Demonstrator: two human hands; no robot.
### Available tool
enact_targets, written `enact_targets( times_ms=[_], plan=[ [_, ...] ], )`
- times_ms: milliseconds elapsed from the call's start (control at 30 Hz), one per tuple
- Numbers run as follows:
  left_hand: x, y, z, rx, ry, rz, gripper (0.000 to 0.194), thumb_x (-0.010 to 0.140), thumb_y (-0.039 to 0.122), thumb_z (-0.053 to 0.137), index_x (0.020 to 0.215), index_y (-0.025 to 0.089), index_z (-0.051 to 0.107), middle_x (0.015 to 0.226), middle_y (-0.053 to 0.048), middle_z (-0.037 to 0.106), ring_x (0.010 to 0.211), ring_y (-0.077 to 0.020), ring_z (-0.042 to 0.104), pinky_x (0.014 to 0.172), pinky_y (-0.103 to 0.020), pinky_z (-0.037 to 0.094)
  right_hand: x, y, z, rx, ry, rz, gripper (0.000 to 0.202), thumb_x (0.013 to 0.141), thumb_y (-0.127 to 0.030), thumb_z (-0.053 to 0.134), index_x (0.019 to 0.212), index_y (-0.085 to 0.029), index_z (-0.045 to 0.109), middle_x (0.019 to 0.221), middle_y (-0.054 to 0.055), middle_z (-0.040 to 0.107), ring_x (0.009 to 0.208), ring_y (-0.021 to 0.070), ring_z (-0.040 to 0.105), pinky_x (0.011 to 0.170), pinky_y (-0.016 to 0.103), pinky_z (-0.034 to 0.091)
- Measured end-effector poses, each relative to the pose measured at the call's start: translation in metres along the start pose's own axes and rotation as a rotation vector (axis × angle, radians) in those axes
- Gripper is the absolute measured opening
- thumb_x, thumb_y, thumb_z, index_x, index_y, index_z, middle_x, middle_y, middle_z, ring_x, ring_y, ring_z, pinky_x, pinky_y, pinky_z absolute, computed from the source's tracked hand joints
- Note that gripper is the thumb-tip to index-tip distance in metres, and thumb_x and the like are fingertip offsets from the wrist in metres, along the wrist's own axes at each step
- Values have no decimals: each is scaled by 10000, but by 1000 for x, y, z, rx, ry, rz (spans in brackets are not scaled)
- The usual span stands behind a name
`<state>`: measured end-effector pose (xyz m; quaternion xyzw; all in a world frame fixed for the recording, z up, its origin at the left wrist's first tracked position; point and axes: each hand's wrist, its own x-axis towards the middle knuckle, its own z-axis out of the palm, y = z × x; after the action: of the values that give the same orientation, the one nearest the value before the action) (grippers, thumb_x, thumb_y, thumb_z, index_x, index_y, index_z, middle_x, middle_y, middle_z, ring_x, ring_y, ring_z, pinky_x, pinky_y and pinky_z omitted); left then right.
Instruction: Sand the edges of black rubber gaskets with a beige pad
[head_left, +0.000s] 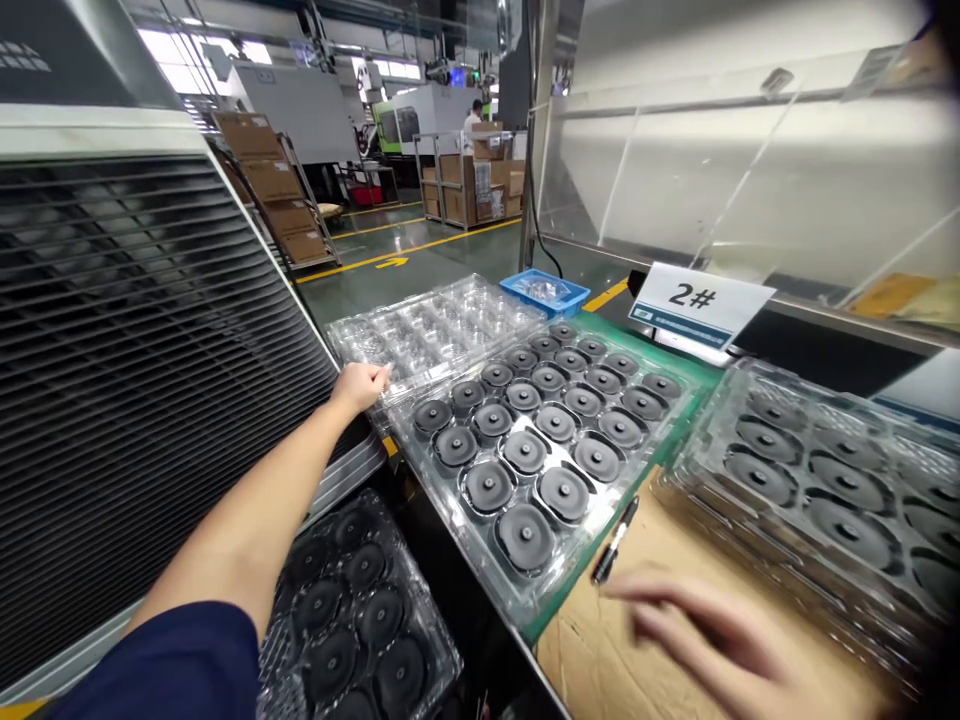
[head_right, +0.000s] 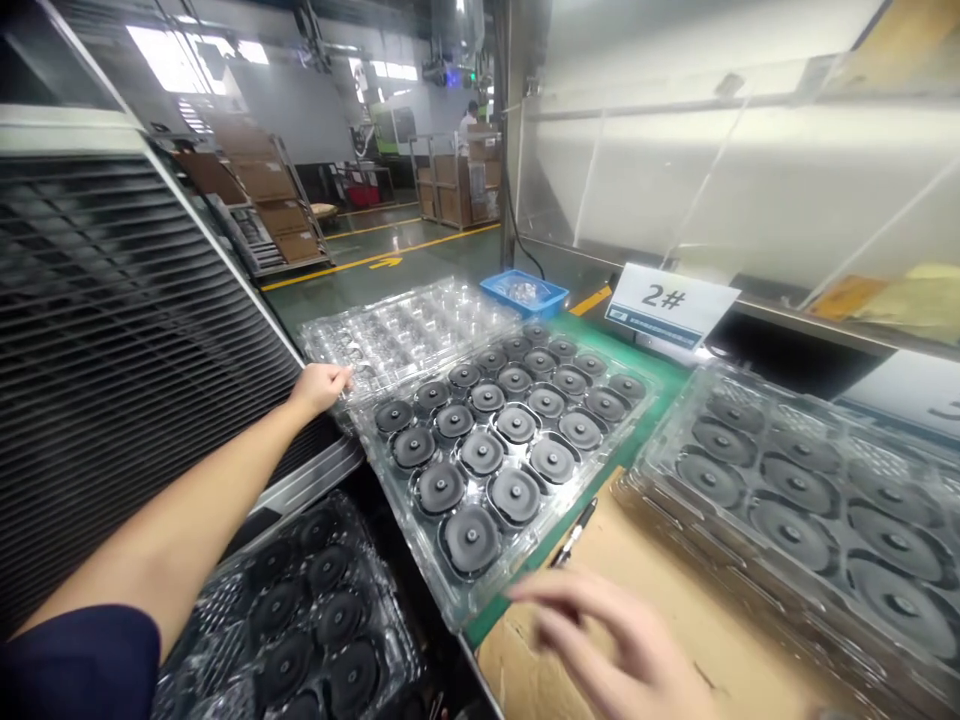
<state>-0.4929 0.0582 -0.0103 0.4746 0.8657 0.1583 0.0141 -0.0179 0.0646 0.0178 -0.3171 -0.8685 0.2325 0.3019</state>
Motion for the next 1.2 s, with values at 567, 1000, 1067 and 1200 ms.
enact_targets(
  times_ms=[567,1000,1067,1200],
  plan=[
    [-3,3,-5,-36,-23,19,286,842,338,497,1071,176,552,1104,-67,580,925,-197,579,780,-394,500,186,-136,234,-523,-407,-327,309,874,-311,526,1137,-150,520,1189,84,518,1058,225,521,884,455,432],
    [29,34,-96,-198,302,-12,302,838,394,488,939,131,595,909,-31,634,800,-176,605,726,-367,496,184,-125,249,-624,-429,-378,296,879,-309,519,1128,-148,523,1152,79,538,1019,211,542,858,434,452],
    [36,47,-124,-222,422,-21,391,881,415,372,817,124,625,747,-17,647,706,-154,605,703,-333,473,187,-124,248,-605,-451,-380,299,878,-310,520,1129,-148,523,1156,79,536,1023,213,540,862,436,449],
    [23,81,-162,-270,613,23,572,904,404,191,787,81,649,654,-30,625,632,-131,573,592,-257,393,191,-135,235,-544,-505,-368,301,871,-309,529,1128,-151,529,1192,81,521,1089,233,504,915,478,402]
  ],
)
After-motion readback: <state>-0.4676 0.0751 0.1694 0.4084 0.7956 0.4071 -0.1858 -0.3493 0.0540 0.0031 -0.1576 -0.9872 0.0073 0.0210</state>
